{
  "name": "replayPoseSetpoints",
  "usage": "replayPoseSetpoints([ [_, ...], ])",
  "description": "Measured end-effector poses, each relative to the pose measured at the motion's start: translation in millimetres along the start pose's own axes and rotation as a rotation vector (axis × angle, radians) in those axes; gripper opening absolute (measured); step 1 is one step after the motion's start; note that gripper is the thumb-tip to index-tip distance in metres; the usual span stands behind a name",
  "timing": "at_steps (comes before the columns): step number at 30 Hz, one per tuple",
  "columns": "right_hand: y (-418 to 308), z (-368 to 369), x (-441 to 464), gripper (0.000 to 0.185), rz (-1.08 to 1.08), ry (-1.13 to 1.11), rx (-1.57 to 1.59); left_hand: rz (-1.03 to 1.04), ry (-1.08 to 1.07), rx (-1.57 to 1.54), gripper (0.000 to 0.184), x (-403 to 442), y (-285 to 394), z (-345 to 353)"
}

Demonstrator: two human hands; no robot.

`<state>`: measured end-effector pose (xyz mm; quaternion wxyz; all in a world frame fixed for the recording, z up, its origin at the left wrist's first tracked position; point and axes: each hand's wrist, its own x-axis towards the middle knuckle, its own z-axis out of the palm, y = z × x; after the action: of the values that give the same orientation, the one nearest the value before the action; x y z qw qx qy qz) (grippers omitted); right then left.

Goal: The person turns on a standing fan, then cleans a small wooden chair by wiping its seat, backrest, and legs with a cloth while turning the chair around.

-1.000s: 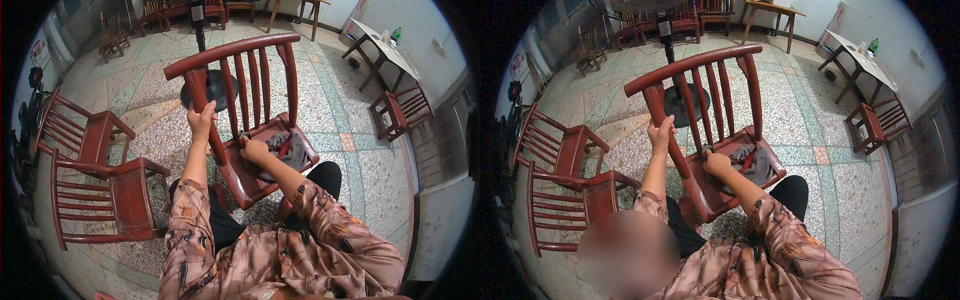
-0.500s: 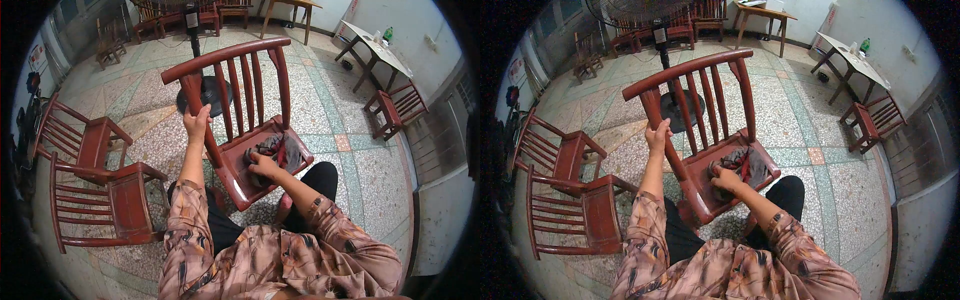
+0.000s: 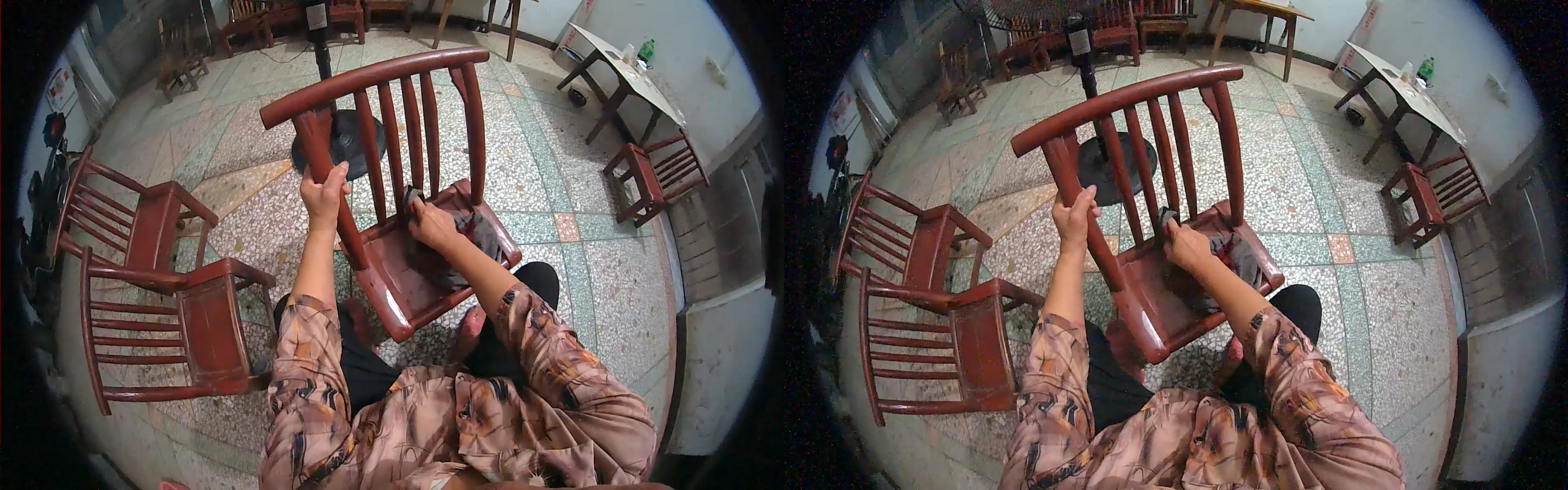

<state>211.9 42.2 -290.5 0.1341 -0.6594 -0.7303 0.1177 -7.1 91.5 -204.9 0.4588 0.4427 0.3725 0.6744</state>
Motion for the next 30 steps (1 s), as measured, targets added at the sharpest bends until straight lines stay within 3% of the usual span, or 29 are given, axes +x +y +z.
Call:
replayPoseSetpoints([
  [3,7.8,15.7,-3.2,0.043,0.018,-0.120,-0.028,-0.021,0.010,0.007,0.024,-2.9,3.1,2.6],
  [7,7.8,25.9,-6.0,0.037,0.005,-0.013,-0.053,0.005,0.011,0.009,0.023,-3.0,4.3,2.6],
  [12,-4.7,6.6,-4.9,0.043,0.146,-0.250,-0.033,-0.020,-0.002,0.006,0.026,-2.2,2.3,0.8],
  [17,-6.6,4.7,-7.3,0.044,0.178,-0.279,-0.011,-0.023,-0.025,0.004,0.030,-0.4,-2.6,-2.4],
  [25,1.0,8.6,-28.6,0.046,0.172,-0.248,0.006,0.009,-0.009,0.000,0.023,-1.5,2.1,1.1],
  [30,-8.2,-16.6,-58.3,0.049,0.188,-0.344,0.018,0.013,0.000,-0.001,0.024,-1.9,2.2,1.2],
])
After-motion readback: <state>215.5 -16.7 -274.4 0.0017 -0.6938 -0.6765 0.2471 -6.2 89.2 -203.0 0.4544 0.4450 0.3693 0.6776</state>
